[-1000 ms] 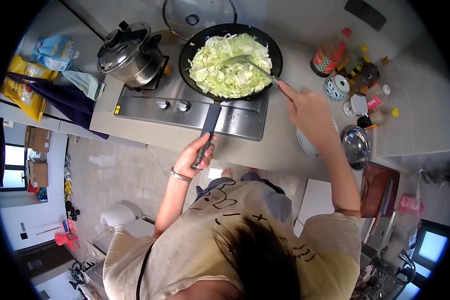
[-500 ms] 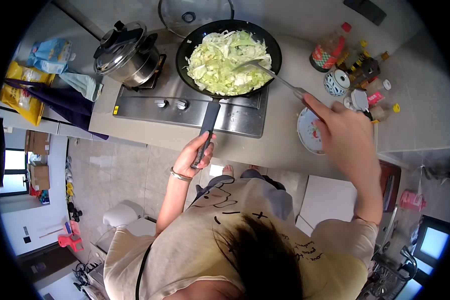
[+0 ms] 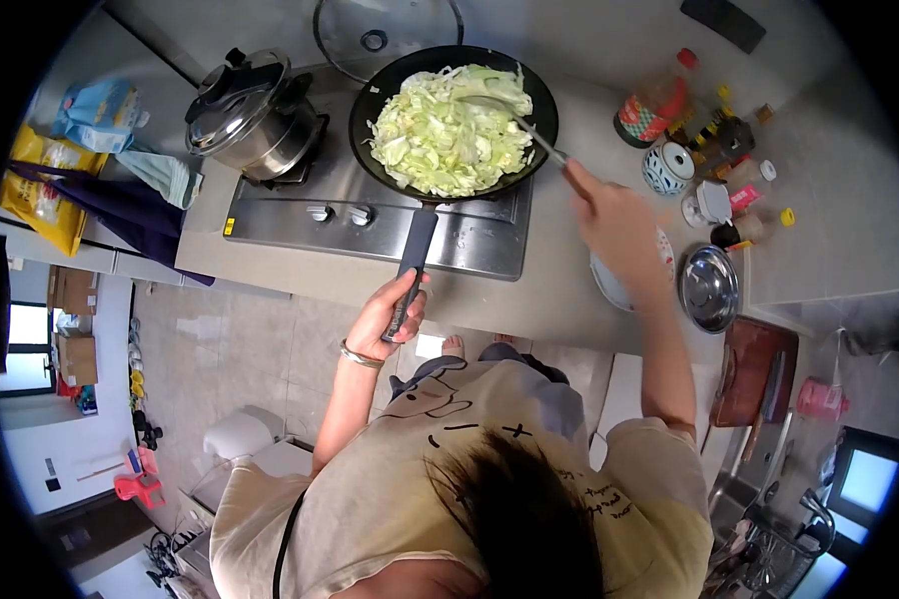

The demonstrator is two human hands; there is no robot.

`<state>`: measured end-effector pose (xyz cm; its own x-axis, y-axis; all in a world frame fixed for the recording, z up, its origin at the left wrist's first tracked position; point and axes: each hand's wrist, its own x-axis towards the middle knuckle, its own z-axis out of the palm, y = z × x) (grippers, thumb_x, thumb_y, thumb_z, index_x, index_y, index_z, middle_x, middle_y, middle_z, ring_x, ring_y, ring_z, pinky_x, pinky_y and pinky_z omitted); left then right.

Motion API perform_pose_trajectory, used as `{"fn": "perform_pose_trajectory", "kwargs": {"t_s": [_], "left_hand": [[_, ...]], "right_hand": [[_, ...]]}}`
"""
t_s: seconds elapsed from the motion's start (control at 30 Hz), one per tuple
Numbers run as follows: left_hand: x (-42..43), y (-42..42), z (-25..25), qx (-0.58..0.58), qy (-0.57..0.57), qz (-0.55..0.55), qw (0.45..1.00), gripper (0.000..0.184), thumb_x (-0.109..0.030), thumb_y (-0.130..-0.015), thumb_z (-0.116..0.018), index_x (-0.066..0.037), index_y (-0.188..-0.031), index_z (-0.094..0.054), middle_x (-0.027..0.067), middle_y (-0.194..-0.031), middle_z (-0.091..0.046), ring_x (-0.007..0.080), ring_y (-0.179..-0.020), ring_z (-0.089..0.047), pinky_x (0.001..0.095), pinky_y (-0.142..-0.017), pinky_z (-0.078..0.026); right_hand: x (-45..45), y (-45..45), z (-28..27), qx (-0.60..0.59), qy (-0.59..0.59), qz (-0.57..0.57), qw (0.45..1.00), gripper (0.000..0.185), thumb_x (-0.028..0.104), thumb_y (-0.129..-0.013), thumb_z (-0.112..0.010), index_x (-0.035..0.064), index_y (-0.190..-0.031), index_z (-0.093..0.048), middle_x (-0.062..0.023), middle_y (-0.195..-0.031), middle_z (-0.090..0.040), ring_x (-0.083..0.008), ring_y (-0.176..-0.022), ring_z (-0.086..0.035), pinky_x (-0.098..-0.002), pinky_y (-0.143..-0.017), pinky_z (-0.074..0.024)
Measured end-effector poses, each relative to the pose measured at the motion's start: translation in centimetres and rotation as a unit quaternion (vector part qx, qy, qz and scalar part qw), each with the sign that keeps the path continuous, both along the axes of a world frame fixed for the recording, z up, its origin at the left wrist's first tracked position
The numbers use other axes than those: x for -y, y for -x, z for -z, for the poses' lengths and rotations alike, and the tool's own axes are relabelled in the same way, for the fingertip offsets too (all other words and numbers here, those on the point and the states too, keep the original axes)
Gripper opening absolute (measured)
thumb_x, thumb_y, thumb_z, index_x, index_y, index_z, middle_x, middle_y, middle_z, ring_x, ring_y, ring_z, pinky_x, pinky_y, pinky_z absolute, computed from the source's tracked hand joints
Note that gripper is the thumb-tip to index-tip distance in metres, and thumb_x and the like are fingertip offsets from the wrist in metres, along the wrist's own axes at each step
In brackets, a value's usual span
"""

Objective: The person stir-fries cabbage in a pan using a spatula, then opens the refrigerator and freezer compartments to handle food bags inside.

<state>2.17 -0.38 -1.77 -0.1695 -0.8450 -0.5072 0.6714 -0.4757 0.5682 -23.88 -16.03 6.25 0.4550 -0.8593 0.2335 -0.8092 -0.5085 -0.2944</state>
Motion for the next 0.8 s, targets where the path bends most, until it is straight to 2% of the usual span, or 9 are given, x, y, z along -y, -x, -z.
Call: {"fn": "perform_pose_trajectory", "kwargs": {"t_s": [0.1,0.17,0.23,0.3,0.4,0.6,0.7,0.77,0.8], "left_hand": [[0.0,0.1,0.3,-0.008,0.004,0.004,1.0,0.028,-0.029,-0.096,-0.041,-0.004,-0.101,-0.051,0.0019,-0.059,-0.046,0.0072,-0.036,-0.037,0.0185,-0.029,-0.027],[0.1,0.0,0.3,-0.008,0.003,0.003,1.0,0.028,-0.029,-0.096,-0.04,-0.004,-0.101,-0.051,0.002,-0.059,-0.046,0.0074,-0.036,-0.038,0.0185,-0.029,-0.027],[0.1,0.1,0.2,-0.004,-0.004,0.0,1.0,0.028,-0.029,-0.096,-0.04,-0.004,-0.101,-0.051,0.0021,-0.059,-0.046,0.0075,-0.036,-0.038,0.0186,-0.03,-0.027],[0.1,0.1,0.2,-0.008,0.001,0.003,1.0,0.027,-0.029,-0.096,-0.04,-0.004,-0.101,-0.051,0.0021,-0.059,-0.046,0.0076,-0.036,-0.038,0.0186,-0.03,-0.027],[0.0,0.1,0.3,-0.007,0.002,0.002,1.0,0.027,-0.029,-0.096,-0.041,-0.004,-0.101,-0.051,0.0021,-0.059,-0.046,0.0076,-0.036,-0.038,0.0186,-0.03,-0.028],[0.0,-0.1,0.6,-0.016,0.011,0.01,1.0,0.029,-0.031,-0.094,-0.045,-0.003,-0.104,-0.048,0.0023,-0.059,-0.047,0.0099,-0.037,-0.043,0.0212,-0.03,-0.028],[0.1,0.0,0.1,-0.009,0.004,0.005,1.0,0.028,-0.03,-0.095,-0.042,-0.004,-0.103,-0.05,0.002,-0.058,-0.046,0.0082,-0.035,-0.039,0.0195,-0.03,-0.028],[0.0,0.1,0.1,-0.013,0.001,0.002,1.0,0.027,-0.029,-0.096,-0.04,-0.004,-0.102,-0.051,0.002,-0.058,-0.046,0.0075,-0.034,-0.036,0.0188,-0.03,-0.028],[0.1,0.1,0.2,-0.015,0.002,0.003,1.0,0.028,-0.029,-0.096,-0.04,-0.004,-0.102,-0.051,0.002,-0.058,-0.046,0.0076,-0.034,-0.036,0.0189,-0.03,-0.028]], "right_hand": [[0.3,-2.5,3.6,0.016,-0.022,-0.04,0.999,0.043,0.015,-0.081,-0.056,0.0147,-0.124,-0.051,-0.0179,-0.076,-0.059,-0.0351,-0.071,-0.058,-0.0439,-0.065,-0.0455],[0.0,-2.5,4.0,0.016,-0.025,-0.072,0.997,0.044,0.015,-0.081,-0.056,0.0148,-0.124,-0.05,-0.0176,-0.078,-0.059,-0.0352,-0.071,-0.058,-0.044,-0.066,-0.0455],[-1.6,-1.5,1.4,-0.013,-0.031,-0.085,0.996,0.045,0.015,-0.081,-0.056,0.0149,-0.125,-0.049,-0.017,-0.079,-0.059,-0.035,-0.07,-0.058,-0.0436,-0.065,-0.0458],[-2.8,0.3,-2.6,-0.032,-0.024,-0.105,0.994,0.048,0.012,-0.079,-0.057,0.0191,-0.126,-0.049,-0.0165,-0.079,-0.058,-0.0337,-0.073,-0.056,-0.0413,-0.066,-0.0435],[-6.1,0.5,-8.7,-0.163,-0.069,-0.021,0.984,0.048,0.013,-0.079,-0.056,0.0207,-0.126,-0.049,-0.0145,-0.078,-0.057,-0.0326,-0.068,-0.056,-0.0411,-0.062,-0.0435],[-2.5,-1.3,-1.9,-0.105,0.04,-0.062,0.992,0.04,0.014,-0.081,-0.056,0.0225,-0.12,-0.056,-0.0128,-0.072,-0.057,-0.0322,-0.066,-0.056,-0.0389,-0.06,-0.0438],[0.3,0.3,-3.3,-0.009,0.02,-0.06,0.998,0.036,0.016,-0.081,-0.057,0.0212,-0.117,-0.058,-0.0138,-0.075,-0.06,-0.0325,-0.07,-0.058,-0.0365,-0.062,-0.0447],[0.8,1.5,-6.3,-0.031,-0.049,-0.003,0.998,0.035,0.019,-0.081,-0.058,0.0207,-0.116,-0.058,-0.0154,-0.082,-0.062,-0.0322,-0.075,-0.059,-0.0375,-0.066,-0.0454],[0.7,1.4,-7.6,-0.043,-0.03,0.016,0.998,0.032,0.018,-0.081,-0.056,0.0178,-0.113,-0.059,-0.0158,-0.082,-0.063,-0.0325,-0.076,-0.06,-0.0388,-0.068,-0.0457]]}}
